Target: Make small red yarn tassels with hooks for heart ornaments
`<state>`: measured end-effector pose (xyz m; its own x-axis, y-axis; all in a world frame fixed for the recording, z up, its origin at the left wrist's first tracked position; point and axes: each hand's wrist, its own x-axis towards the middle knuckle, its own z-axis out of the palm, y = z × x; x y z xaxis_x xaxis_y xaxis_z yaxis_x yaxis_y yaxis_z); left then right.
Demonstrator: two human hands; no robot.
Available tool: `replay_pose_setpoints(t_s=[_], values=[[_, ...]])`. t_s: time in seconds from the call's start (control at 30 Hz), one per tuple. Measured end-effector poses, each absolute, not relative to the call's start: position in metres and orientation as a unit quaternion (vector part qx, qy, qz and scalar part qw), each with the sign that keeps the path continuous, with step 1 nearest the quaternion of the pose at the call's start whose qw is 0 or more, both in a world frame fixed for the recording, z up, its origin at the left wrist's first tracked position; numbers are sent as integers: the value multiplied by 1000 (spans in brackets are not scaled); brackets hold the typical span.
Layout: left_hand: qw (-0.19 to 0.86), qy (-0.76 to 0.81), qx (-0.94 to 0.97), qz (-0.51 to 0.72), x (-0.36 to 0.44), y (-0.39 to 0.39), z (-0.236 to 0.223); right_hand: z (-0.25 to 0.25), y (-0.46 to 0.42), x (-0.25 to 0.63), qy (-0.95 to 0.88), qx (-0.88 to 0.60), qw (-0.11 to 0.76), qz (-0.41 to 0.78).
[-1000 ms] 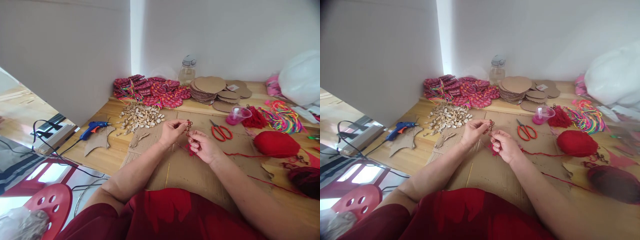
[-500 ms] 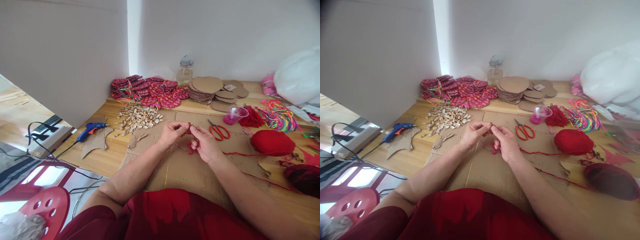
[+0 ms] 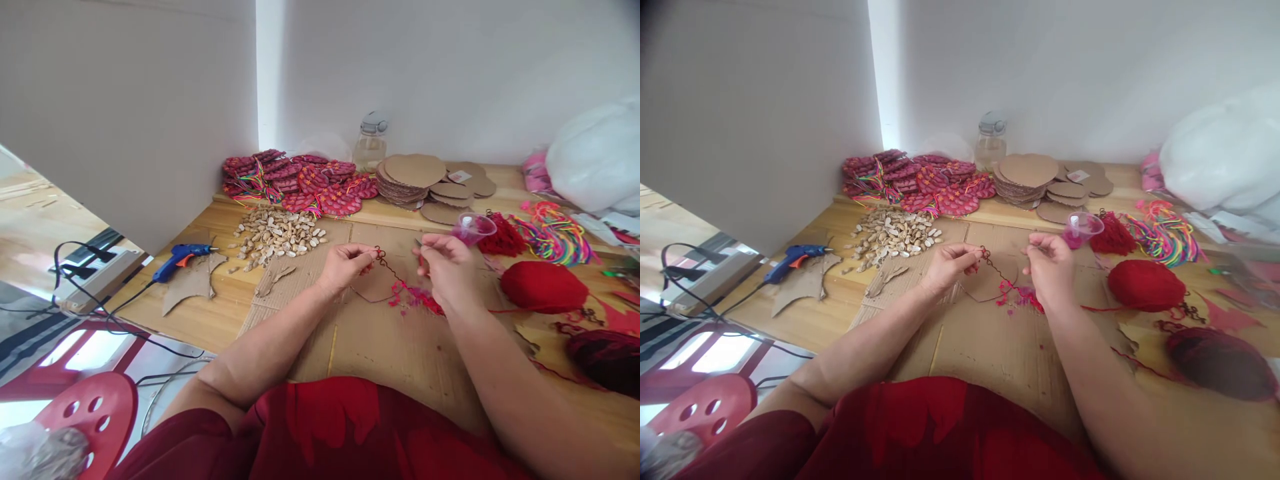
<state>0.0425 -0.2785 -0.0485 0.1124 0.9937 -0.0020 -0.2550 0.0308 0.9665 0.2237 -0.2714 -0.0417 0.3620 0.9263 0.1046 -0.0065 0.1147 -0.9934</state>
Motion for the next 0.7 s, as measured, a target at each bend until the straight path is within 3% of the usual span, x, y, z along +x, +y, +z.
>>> replay_pose_setpoints(t_s=[0.1, 0.33, 0.53, 0.7], values=[[574, 419, 465, 528, 43, -277, -50, -28, -282, 217, -460, -509, 601, 410], [470, 463, 525, 538, 42, -274, -58, -33, -306, 192, -576, -548, 399, 457], [231, 485, 709, 458, 38, -280, -59, -32, -314, 191, -783, -509, 304, 189], [145, 424, 832, 327, 35, -282, -57, -18, -312, 203, -831, -456, 284, 145]])
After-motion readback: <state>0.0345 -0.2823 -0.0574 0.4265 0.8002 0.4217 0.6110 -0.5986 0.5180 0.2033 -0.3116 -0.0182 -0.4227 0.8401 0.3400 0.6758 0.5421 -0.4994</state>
